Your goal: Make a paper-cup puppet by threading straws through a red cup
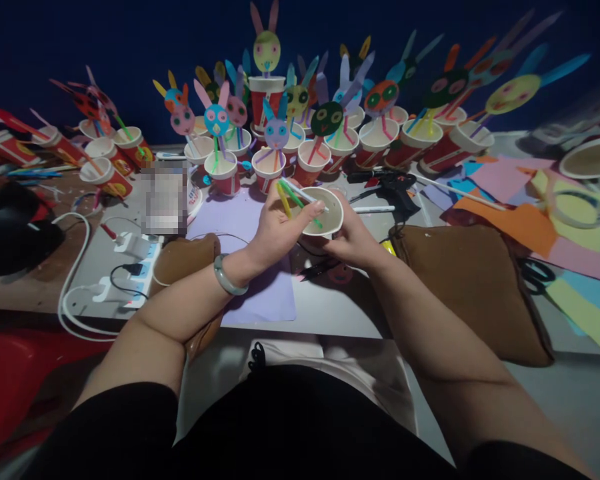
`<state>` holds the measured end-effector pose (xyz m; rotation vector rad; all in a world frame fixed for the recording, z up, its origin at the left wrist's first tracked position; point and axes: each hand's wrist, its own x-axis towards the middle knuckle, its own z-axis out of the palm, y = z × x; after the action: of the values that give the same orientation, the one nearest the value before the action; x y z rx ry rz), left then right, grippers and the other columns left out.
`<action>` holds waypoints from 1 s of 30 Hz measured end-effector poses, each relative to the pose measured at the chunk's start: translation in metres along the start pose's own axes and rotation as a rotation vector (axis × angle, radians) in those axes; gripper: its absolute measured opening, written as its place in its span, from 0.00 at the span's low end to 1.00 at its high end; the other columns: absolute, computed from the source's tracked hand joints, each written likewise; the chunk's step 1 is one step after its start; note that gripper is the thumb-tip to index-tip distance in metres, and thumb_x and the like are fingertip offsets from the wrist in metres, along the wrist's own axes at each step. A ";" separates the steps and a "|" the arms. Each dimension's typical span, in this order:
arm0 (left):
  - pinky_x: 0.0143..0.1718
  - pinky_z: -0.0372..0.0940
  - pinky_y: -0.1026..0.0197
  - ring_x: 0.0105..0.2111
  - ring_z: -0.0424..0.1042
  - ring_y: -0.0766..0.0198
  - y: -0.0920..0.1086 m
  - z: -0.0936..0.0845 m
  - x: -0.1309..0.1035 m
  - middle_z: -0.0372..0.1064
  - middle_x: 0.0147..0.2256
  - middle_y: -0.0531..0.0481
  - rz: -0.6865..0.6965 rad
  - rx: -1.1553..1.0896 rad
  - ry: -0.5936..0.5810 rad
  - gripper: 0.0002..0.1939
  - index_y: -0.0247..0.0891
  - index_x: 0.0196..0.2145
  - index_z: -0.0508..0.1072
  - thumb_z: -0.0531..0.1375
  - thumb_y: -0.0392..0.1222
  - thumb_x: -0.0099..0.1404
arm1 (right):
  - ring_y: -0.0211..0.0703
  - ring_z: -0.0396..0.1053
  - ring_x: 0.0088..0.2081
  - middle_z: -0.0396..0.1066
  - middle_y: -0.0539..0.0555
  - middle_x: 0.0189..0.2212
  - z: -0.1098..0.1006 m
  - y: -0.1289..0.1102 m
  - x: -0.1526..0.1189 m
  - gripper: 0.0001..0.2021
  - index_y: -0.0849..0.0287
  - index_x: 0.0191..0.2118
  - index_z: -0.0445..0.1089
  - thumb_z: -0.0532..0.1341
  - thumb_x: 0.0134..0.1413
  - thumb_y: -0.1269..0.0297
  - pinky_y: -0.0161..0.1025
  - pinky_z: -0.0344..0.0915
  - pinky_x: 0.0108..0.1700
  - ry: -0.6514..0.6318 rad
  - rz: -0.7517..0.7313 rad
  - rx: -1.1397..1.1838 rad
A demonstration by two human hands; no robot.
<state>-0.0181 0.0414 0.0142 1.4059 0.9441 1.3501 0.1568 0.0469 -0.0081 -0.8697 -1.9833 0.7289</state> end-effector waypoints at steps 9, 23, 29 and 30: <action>0.46 0.75 0.56 0.39 0.77 0.63 0.001 -0.002 0.002 0.73 0.38 0.51 0.008 -0.005 0.005 0.22 0.43 0.43 0.68 0.72 0.54 0.61 | 0.61 0.63 0.68 0.64 0.65 0.66 0.011 -0.003 -0.002 0.41 0.52 0.68 0.61 0.70 0.54 0.40 0.59 0.59 0.72 -0.032 0.001 0.029; 0.49 0.72 0.53 0.40 0.76 0.61 -0.005 -0.005 0.004 0.73 0.37 0.51 -0.003 0.040 -0.007 0.25 0.41 0.39 0.66 0.74 0.57 0.58 | 0.62 0.62 0.69 0.64 0.65 0.66 0.015 -0.005 -0.003 0.40 0.53 0.69 0.58 0.69 0.56 0.43 0.59 0.57 0.73 -0.004 -0.052 0.002; 0.49 0.73 0.53 0.41 0.78 0.61 -0.001 -0.003 0.002 0.76 0.39 0.50 -0.019 -0.020 -0.010 0.25 0.41 0.41 0.67 0.73 0.58 0.59 | 0.62 0.62 0.69 0.64 0.65 0.67 0.012 -0.010 -0.002 0.40 0.52 0.70 0.58 0.68 0.57 0.44 0.60 0.57 0.73 -0.012 -0.028 -0.003; 0.49 0.73 0.54 0.41 0.78 0.61 0.000 -0.004 0.003 0.76 0.40 0.49 -0.026 -0.027 -0.015 0.25 0.41 0.42 0.68 0.72 0.58 0.59 | 0.62 0.61 0.70 0.64 0.64 0.68 0.012 -0.010 -0.002 0.40 0.52 0.70 0.59 0.68 0.57 0.44 0.59 0.57 0.73 -0.014 -0.021 -0.007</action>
<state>-0.0214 0.0441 0.0151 1.3779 0.9279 1.3266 0.1443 0.0370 -0.0074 -0.8492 -2.0052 0.7186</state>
